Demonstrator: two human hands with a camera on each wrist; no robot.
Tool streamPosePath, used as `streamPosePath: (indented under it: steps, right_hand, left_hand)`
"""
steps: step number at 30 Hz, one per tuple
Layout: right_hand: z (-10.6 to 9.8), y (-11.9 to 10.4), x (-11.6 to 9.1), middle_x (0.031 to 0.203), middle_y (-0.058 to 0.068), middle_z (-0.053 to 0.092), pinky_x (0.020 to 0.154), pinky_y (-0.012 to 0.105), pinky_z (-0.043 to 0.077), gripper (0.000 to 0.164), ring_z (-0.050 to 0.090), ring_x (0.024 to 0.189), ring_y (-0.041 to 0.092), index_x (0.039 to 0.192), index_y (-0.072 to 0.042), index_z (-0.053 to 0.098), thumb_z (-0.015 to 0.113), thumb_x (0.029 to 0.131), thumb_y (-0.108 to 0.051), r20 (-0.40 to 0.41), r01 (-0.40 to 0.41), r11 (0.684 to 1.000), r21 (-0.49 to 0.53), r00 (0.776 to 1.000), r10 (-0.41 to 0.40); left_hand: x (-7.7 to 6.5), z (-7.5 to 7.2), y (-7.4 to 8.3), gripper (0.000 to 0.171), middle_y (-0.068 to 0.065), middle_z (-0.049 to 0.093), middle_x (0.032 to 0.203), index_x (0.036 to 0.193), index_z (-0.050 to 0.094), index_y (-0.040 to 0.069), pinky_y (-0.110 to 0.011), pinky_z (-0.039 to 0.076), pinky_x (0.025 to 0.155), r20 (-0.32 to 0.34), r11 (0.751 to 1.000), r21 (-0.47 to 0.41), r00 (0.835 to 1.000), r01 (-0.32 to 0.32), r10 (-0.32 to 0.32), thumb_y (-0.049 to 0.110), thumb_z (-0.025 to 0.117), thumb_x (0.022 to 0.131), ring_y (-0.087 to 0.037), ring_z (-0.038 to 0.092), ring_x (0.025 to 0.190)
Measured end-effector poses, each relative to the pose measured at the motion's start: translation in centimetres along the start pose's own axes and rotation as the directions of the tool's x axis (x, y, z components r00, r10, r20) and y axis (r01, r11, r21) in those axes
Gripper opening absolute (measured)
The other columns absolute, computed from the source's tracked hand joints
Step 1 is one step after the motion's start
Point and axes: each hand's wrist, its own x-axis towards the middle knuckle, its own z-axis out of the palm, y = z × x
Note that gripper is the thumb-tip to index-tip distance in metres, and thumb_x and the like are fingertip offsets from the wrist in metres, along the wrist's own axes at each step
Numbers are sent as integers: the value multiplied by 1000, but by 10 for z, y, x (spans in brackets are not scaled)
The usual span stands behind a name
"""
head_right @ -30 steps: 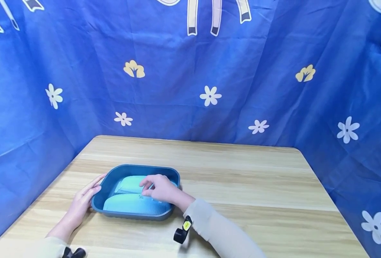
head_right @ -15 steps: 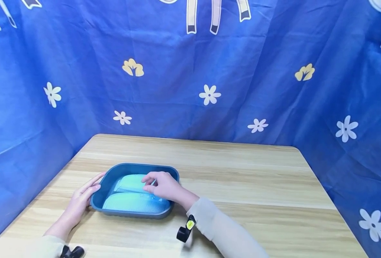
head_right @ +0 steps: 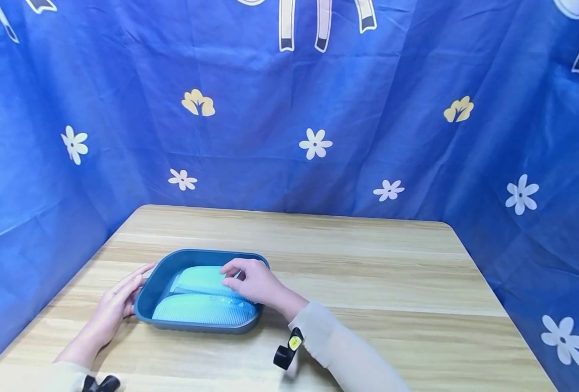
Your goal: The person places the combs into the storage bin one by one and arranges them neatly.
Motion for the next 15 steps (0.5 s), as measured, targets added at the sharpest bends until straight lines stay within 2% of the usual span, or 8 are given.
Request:
streamPosePath:
  steps: [4,9,15]
  right_hand:
    - [-6,2,-3,88,0,63,62,23,48,18,57,73,16,107,-11,66,63,89,-13,-46,-5,1000,29,999,6]
    - [-16,5,-8,89,10,64,63,25,50,17,59,74,21,107,-13,66,61,91,-16,-115,-20,997,69,993,28]
    - [-28,10,-15,87,0,64,62,26,50,16,57,72,12,106,-14,67,60,92,-19,-202,6,1000,-17,979,-9]
  left_hand:
    - [1,-6,4,47,14,61,110,144,36,13,-25,53,70,-8,999,20,1000,-27,28,32,36,102,-3,61,97]
    - [5,-12,12,47,9,61,117,145,32,11,-25,52,73,-10,996,-2,996,-84,84,29,36,102,-3,58,103]
    - [13,-10,27,44,8,60,118,142,39,12,-26,53,73,-89,984,84,982,-158,165,25,41,100,-3,57,104]
